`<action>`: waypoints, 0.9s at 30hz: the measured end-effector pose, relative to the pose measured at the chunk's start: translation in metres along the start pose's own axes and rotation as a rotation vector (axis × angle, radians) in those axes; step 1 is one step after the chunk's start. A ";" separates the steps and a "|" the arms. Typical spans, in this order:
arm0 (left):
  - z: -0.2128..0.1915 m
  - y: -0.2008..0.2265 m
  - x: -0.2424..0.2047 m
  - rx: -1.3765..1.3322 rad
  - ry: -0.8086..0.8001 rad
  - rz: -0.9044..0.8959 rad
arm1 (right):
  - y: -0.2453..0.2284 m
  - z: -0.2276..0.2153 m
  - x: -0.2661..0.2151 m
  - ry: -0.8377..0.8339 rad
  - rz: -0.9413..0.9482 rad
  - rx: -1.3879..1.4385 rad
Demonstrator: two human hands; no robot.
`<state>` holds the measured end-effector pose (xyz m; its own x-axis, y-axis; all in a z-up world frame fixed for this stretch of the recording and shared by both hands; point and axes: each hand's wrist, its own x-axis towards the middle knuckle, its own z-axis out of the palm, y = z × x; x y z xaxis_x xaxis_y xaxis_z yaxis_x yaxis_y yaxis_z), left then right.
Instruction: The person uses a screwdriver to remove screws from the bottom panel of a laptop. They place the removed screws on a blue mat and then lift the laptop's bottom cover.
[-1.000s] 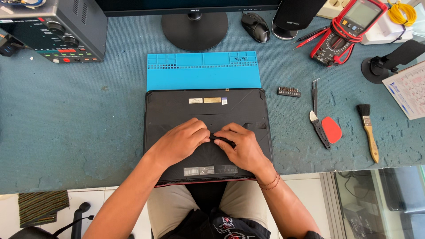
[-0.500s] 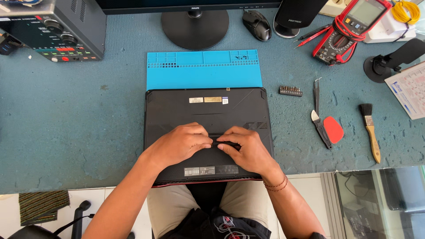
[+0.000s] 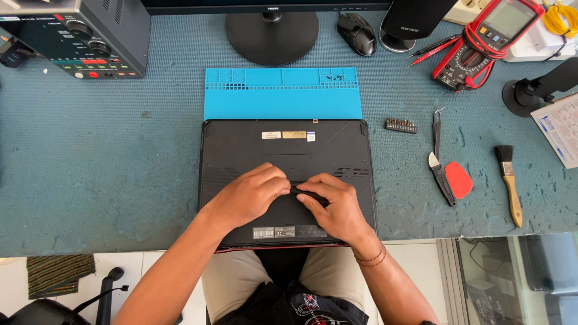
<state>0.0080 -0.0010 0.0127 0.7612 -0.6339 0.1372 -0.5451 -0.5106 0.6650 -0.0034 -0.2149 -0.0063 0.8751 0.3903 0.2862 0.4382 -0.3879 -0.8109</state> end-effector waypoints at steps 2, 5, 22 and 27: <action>0.003 0.000 -0.001 0.157 0.094 0.120 | 0.000 0.004 -0.001 0.052 0.030 0.017; 0.019 -0.015 -0.001 0.439 0.266 0.344 | 0.001 0.009 -0.002 0.137 0.105 0.070; 0.028 -0.027 0.022 0.110 0.499 0.340 | 0.007 -0.003 -0.004 0.202 0.311 0.157; 0.027 -0.047 0.057 -0.022 0.625 0.166 | 0.033 -0.020 -0.018 0.383 0.356 0.008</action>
<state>0.0678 -0.0285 -0.0303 0.7321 -0.2424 0.6366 -0.6708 -0.4190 0.6120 -0.0001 -0.2517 -0.0282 0.9827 -0.0982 0.1568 0.0995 -0.4340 -0.8954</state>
